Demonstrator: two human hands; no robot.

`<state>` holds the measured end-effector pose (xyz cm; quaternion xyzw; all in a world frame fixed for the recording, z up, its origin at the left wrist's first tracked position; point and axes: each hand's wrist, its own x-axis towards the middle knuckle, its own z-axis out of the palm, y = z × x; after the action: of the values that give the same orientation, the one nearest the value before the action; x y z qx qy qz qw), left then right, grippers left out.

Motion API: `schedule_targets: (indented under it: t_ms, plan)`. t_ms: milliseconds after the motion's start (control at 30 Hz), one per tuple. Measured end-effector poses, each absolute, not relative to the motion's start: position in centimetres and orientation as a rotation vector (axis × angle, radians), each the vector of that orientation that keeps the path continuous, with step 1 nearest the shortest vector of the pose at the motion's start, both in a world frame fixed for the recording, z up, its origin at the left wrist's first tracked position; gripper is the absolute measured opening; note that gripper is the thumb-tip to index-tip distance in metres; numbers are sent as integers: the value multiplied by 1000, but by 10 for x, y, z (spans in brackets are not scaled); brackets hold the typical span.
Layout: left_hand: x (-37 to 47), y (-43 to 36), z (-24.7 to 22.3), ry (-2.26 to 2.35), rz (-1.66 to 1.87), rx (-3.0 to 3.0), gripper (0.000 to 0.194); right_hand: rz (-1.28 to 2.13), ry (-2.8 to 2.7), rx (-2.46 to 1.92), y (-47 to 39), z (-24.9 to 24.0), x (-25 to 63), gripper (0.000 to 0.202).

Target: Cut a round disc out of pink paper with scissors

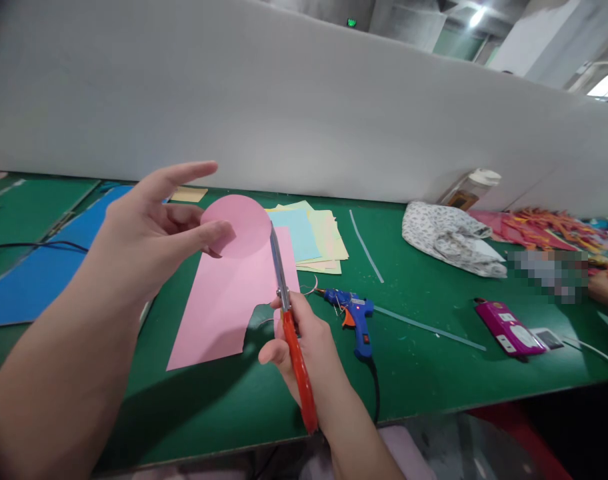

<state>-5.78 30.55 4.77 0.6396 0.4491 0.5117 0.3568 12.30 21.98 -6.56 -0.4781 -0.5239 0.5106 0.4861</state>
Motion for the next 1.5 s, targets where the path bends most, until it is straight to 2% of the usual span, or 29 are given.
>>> schedule_targets:
  t_ms: [133,433,967,1500]
  plan:
    - [-58,308,46,1126,1343,1653,68,1241,-1260,-1170,218,-61,121,84]
    - [-62,311,37,1066,1302,1760,66,1239,-1201,-1115,215,-56,117,92]
    - [-65,314,35,1061,1283,1790,65,1254,-1178,-1164,216,-52,116,92]
    - [-62,315,39,1069,1385,1680,66,1232,-1268,-1108,219,-68,120,85]
